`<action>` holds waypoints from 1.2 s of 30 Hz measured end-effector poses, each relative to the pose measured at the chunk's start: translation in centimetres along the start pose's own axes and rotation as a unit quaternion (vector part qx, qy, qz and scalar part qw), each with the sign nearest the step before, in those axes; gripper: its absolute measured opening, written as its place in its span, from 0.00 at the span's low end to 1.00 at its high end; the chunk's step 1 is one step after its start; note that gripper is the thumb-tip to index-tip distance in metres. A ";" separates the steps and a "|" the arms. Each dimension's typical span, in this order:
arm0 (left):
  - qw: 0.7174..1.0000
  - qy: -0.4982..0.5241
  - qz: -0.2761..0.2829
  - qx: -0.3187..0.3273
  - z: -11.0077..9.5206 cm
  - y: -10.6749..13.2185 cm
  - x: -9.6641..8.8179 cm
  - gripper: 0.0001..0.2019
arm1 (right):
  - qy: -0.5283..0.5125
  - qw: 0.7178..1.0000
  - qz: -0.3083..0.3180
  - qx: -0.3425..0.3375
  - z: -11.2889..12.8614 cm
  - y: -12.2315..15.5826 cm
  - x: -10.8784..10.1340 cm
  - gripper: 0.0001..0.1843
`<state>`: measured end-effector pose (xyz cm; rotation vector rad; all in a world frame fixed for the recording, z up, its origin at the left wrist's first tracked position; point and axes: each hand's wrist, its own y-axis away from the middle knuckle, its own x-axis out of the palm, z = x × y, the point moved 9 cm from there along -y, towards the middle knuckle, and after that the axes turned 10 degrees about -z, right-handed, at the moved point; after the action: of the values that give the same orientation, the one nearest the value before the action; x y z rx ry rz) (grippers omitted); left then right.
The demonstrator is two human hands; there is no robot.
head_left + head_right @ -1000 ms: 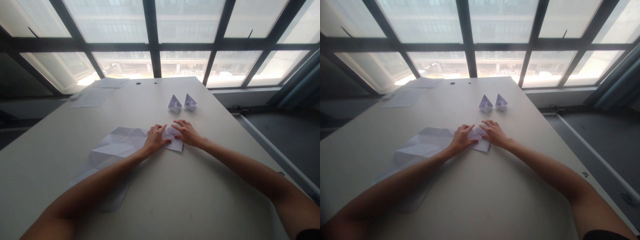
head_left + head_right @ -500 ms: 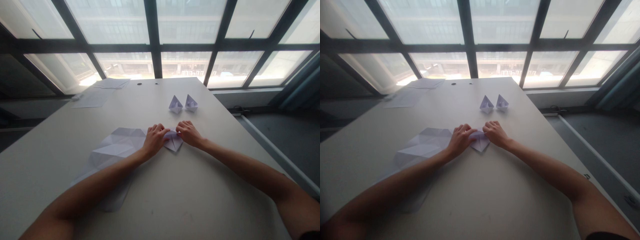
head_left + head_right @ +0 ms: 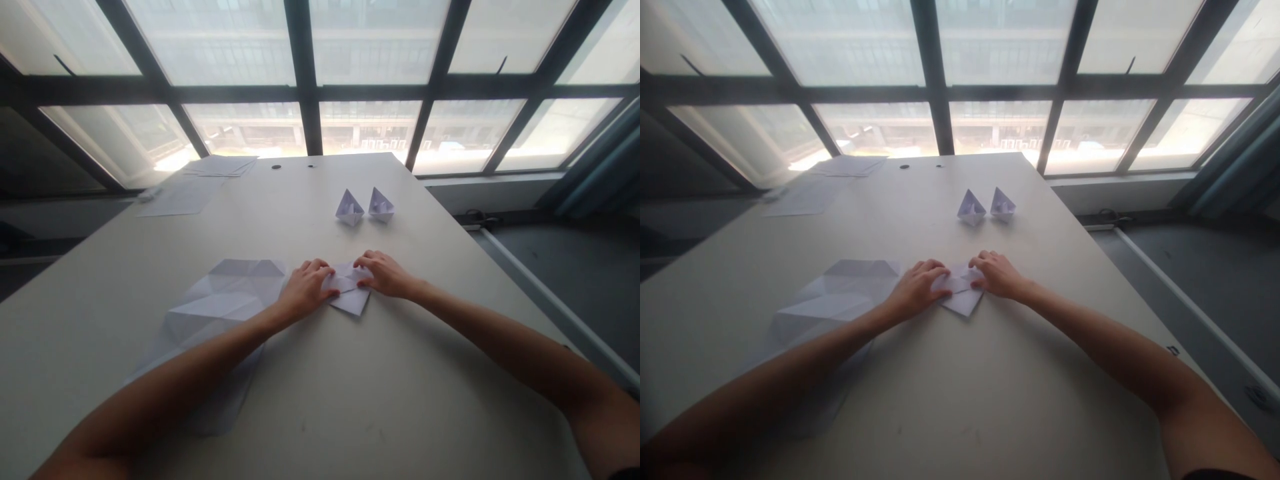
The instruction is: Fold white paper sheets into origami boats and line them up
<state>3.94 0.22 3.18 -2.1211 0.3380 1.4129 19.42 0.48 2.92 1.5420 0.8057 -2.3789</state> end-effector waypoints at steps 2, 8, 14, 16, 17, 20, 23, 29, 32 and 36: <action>1.000 -0.010 0.009 -0.017 0.2 0.0 0.0 0.20 | -0.001 0.999 0.030 0.018 -0.2 -0.2 0.3 0.16; 0.999 0.020 -0.030 -0.036 0.8 0.1 0.0 0.15 | -0.010 1.000 -0.010 0.011 0.5 0.1 -0.2 0.06; 0.953 0.227 -0.130 -0.153 4.5 -0.9 -1.2 0.22 | -0.084 0.971 -0.213 0.064 -1.5 1.0 -2.6 0.04; 0.916 0.339 -0.113 -0.183 5.1 -1.4 -0.8 0.23 | -0.112 0.961 -0.243 0.075 -2.2 1.1 -2.9 0.04; 0.896 0.387 -0.109 -0.189 5.1 -1.6 -0.7 0.24 | -0.120 0.958 -0.250 0.075 -2.4 1.0 -3.1 0.04; 0.850 0.476 -0.131 -0.184 4.9 -2.0 -1.2 0.28 | -0.144 0.946 -0.274 0.095 -3.1 1.0 -3.8 0.09; 0.835 0.490 -0.172 -0.183 5.1 -2.0 -1.9 0.30 | -0.251 0.906 -0.301 0.157 -4.7 1.3 -4.3 0.27; 0.878 0.385 -0.210 -0.188 6.0 -1.8 -2.6 0.22 | -0.411 0.856 -0.266 0.168 -5.3 0.7 -3.5 0.32; 0.911 0.284 -0.250 -0.165 5.8 -1.5 -3.9 0.13 | -0.391 0.864 -0.277 0.154 -5.2 0.3 -4.2 0.32; 0.926 0.225 -0.286 -0.099 4.5 -1.6 -6.0 0.10 | -0.352 0.893 -0.243 0.137 -5.2 -0.8 -5.2 0.19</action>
<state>-1.20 3.51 7.80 -2.4258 -0.2614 0.6422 25.42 3.23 6.24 0.4309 0.7504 -3.1956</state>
